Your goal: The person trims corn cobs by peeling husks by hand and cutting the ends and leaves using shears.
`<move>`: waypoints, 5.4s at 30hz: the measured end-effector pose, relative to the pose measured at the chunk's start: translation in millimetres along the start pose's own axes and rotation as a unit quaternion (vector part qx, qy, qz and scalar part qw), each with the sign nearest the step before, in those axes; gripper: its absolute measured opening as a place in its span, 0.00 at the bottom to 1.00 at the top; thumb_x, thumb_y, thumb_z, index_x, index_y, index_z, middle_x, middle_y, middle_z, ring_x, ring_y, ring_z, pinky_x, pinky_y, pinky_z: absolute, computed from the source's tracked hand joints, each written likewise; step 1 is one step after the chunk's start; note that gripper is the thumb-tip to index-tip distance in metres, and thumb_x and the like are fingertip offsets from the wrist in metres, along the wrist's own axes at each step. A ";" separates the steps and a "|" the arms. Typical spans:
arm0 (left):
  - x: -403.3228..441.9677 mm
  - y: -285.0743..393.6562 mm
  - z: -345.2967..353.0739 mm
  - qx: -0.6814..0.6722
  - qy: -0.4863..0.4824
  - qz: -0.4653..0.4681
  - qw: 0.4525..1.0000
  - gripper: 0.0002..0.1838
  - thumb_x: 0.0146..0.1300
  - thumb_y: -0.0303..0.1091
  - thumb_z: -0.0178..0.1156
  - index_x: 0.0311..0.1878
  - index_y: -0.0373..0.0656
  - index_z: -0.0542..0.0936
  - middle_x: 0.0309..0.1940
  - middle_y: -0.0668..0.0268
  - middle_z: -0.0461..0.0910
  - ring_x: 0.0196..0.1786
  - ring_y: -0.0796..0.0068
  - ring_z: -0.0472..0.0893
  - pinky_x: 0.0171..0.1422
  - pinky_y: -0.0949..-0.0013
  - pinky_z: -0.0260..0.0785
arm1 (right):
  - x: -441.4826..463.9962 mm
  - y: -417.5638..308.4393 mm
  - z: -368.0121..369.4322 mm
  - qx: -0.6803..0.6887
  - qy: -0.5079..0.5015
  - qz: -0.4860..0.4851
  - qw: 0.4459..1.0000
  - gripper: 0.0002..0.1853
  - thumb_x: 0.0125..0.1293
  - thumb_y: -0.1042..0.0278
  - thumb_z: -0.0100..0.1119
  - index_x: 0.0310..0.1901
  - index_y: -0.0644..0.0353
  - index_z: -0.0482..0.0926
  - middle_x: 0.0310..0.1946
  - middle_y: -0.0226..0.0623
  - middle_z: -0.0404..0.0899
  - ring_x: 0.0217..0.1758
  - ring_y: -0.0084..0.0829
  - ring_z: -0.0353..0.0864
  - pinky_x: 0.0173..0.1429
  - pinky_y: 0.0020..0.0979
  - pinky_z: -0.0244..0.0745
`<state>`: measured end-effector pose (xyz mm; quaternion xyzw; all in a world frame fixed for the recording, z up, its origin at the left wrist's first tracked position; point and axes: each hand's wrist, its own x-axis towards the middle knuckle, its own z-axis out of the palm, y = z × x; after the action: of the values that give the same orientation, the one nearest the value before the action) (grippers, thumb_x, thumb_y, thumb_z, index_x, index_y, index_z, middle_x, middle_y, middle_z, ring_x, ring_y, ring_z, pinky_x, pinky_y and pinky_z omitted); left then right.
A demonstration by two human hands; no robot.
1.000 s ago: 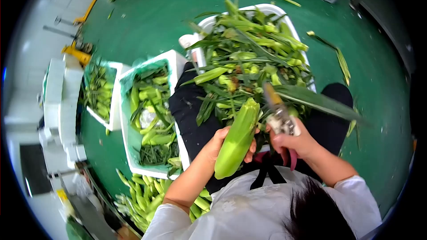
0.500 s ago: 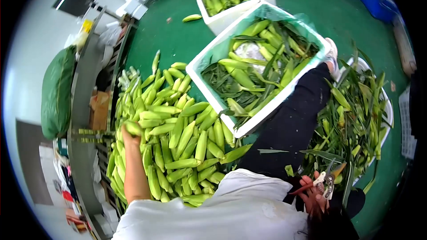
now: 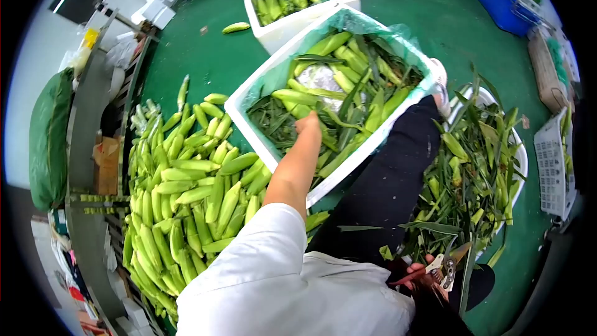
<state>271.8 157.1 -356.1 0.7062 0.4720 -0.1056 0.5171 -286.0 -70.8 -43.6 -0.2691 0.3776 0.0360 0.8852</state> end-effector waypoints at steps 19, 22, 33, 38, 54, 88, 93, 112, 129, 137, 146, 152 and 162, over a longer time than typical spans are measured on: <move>-487.0 38.7 -126.9 0.317 -0.327 0.744 0.489 0.35 0.44 0.32 0.72 0.60 0.46 0.73 0.51 0.58 0.77 0.51 0.50 0.80 0.51 0.55 0.75 | 8.9 -99.4 48.2 -0.534 0.130 -0.344 0.761 0.49 0.51 0.49 0.76 0.69 0.65 0.62 0.60 0.53 0.69 0.63 0.53 0.70 0.68 0.44 0.65; -502.2 8.9 -118.8 0.338 -0.306 0.781 0.427 0.38 0.43 0.30 0.72 0.63 0.43 0.72 0.52 0.58 0.77 0.50 0.54 0.80 0.53 0.57 0.73 | 12.2 -84.6 10.2 -0.415 0.112 -0.317 0.845 0.50 0.57 0.44 0.74 0.70 0.68 0.60 0.60 0.53 0.70 0.62 0.45 0.72 0.67 0.39 0.67; -530.7 1.6 -103.1 0.434 -0.308 0.812 0.240 0.41 0.38 0.27 0.73 0.63 0.45 0.73 0.41 0.60 0.78 0.43 0.54 0.80 0.46 0.58 0.73 | 40.1 -52.3 -44.4 -0.190 0.057 -0.276 0.940 0.16 0.62 0.67 0.68 0.48 0.62 0.75 0.31 0.29 0.77 0.31 0.19 0.76 0.38 0.25 0.73; -519.5 28.3 -70.9 0.418 -0.484 0.727 0.251 0.36 0.41 0.29 0.74 0.60 0.45 0.76 0.47 0.58 0.81 0.47 0.51 0.82 0.50 0.59 0.76 | -1.0 -54.0 -38.3 0.023 -0.060 -0.166 0.984 0.12 0.67 0.60 0.61 0.42 0.60 0.74 0.23 0.30 0.75 0.23 0.24 0.76 0.29 0.27 0.73; -554.8 -5.3 -70.6 0.150 -0.463 0.774 0.404 0.43 0.46 0.12 0.49 0.72 0.44 0.66 0.68 0.50 0.62 0.70 0.47 0.67 0.76 0.51 0.55 | 6.4 -80.4 -9.3 -0.092 0.027 -0.357 0.929 0.37 0.54 0.69 0.78 0.63 0.62 0.67 0.54 0.34 0.76 0.57 0.26 0.74 0.63 0.30 0.69; -490.0 -20.2 -104.5 0.089 -0.743 0.198 0.633 0.42 0.64 0.50 0.66 0.75 0.43 0.58 0.50 0.57 0.79 0.50 0.62 0.81 0.57 0.58 0.75 | -42.3 -140.4 -16.5 -0.621 0.233 -0.348 0.662 0.38 0.44 0.65 0.74 0.60 0.62 0.72 0.56 0.51 0.74 0.62 0.53 0.72 0.69 0.42 0.66; -504.1 -14.8 -117.8 0.232 -0.732 0.325 0.551 0.41 0.64 0.38 0.69 0.75 0.38 0.60 0.63 0.64 0.73 0.64 0.74 0.72 0.69 0.68 0.63 | -23.7 -146.6 -5.8 -0.556 0.018 -0.278 0.783 0.48 0.52 0.51 0.74 0.68 0.71 0.61 0.61 0.55 0.69 0.66 0.50 0.69 0.71 0.41 0.64; -469.6 -48.0 -91.3 0.204 -0.876 -0.273 0.341 0.40 0.52 0.61 0.70 0.50 0.27 0.76 0.39 0.47 0.80 0.35 0.53 0.82 0.38 0.59 0.80 | -44.5 -82.1 -2.7 -0.193 -0.163 -0.195 0.948 0.31 0.60 0.65 0.71 0.64 0.61 0.70 0.48 0.32 0.77 0.45 0.24 0.74 0.51 0.28 0.72; -485.8 -17.1 -93.3 0.070 -0.592 0.745 0.300 0.42 0.53 0.72 0.60 0.52 0.39 0.81 0.42 0.57 0.81 0.42 0.55 0.82 0.46 0.59 0.74 | -40.8 -100.9 70.1 -0.060 -0.001 -0.207 0.976 0.17 0.68 0.65 0.65 0.53 0.62 0.72 0.28 0.29 0.75 0.26 0.16 0.74 0.24 0.20 0.70; -451.4 -61.9 -115.0 -0.019 -0.697 0.531 0.481 0.47 0.50 0.75 0.64 0.56 0.39 0.76 0.49 0.53 0.77 0.53 0.58 0.77 0.56 0.56 0.71 | -18.4 -86.8 105.7 0.044 -0.074 -0.222 0.971 0.19 0.63 0.74 0.61 0.55 0.60 0.70 0.33 0.30 0.74 0.31 0.20 0.74 0.32 0.25 0.76; -386.6 -61.3 -182.8 -0.013 -0.685 0.360 0.633 0.50 0.49 0.53 0.77 0.70 0.39 0.64 0.54 0.55 0.79 0.54 0.59 0.82 0.65 0.53 0.72 | 15.1 -87.4 138.2 0.137 -0.151 -0.150 0.967 0.19 0.66 0.67 0.59 0.56 0.61 0.68 0.30 0.32 0.72 0.31 0.26 0.72 0.39 0.36 0.73; -162.5 -0.7 -405.6 -0.175 -0.188 0.182 0.949 0.38 0.64 0.68 0.57 0.60 0.41 0.71 0.40 0.57 0.80 0.38 0.61 0.82 0.41 0.56 0.78 | 39.8 -71.2 9.4 -0.186 0.063 0.016 0.980 0.21 0.66 0.61 0.61 0.55 0.64 0.72 0.38 0.43 0.81 0.32 0.33 0.81 0.34 0.37 0.80; -33.0 56.6 -476.9 -0.290 -0.005 0.324 0.900 0.28 0.74 0.50 0.48 0.62 0.33 0.71 0.50 0.54 0.82 0.58 0.62 0.81 0.61 0.61 0.75 | 116.3 -182.5 -123.1 -0.408 0.198 -0.065 0.889 0.16 0.60 0.56 0.63 0.42 0.57 0.73 0.21 0.32 0.74 0.21 0.27 0.74 0.22 0.30 0.68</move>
<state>136.3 533.5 -88.2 0.6383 0.2239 0.2063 0.7070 -234.4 -304.6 -111.7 -0.6321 0.4785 0.0750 0.6048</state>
